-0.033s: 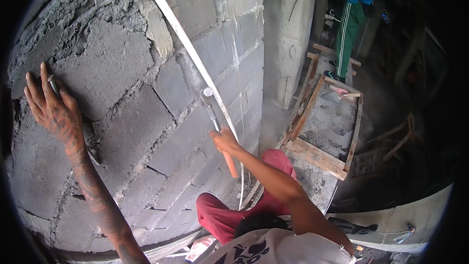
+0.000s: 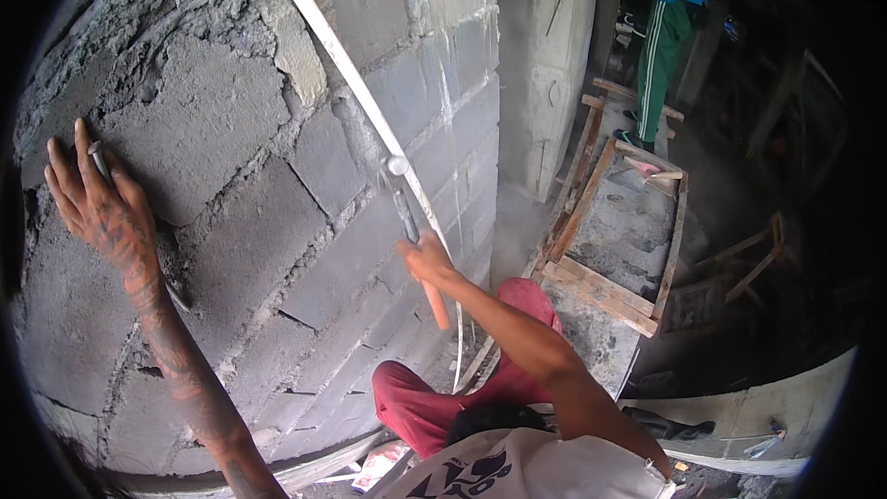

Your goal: The person secures a white conduit to a cinder block wall using a hammer and nails. They position the conduit, tap nails into the wall, and adjust the conduit as needed while working on scaffolding.

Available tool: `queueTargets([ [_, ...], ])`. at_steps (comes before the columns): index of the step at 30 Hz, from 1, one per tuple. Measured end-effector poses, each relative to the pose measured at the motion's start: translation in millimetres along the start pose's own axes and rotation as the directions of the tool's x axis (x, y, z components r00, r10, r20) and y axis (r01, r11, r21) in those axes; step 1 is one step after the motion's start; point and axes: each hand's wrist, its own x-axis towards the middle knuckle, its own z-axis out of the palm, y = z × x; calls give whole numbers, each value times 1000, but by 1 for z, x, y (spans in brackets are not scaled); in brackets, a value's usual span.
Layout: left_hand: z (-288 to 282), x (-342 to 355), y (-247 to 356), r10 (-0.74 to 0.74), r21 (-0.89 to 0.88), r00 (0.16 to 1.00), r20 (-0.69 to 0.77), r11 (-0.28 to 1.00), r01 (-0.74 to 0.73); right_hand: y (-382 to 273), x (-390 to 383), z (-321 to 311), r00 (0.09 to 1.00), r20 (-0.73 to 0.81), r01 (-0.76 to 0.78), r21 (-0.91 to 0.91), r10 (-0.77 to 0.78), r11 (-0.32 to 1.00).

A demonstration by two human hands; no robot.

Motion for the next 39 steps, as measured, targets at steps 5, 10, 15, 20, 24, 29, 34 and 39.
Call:
queueTargets([
  [5, 4, 0, 0, 4, -81, 1000, -31, 997, -6, -26, 36, -8, 748, -136, 660, 49, -650, 750],
  [10, 0, -3, 1, -7, -79, 1000, 5, 997, 7, 6, 43, 21, 996, -79, 27, -294, -53, 955],
  [15, 3, 0, 2, -8, -33, 1000, -20, 999, 7, -8, 11, -7, 996, -19, 90, -58, -91, 994],
  [20, 4, -3, -2, 17, -50, 999, -30, 999, -18, -24, 57, 3, 750, -116, 660, 52, -652, 750],
  [24, 2, -1, -3, 17, -60, 1000, -6, 998, -18, 6, 56, -6, 981, 106, -162, 8, 161, 987],
  [29, 5, -3, -1, -23, -55, 1000, -21, 998, 22, -21, 27, -45, 974, 132, 207, -220, -181, 953],
  [34, 6, -3, -7, 34, -59, 999, -23, 998, -35, -31, 68, -20, 774, 71, 633, -143, -630, 761],
  [39, 2, -4, -3, -13, 6, 999, 32, 1000, 13, 14, 59, -12, 986, -38, 134, -385, -161, 913],
])
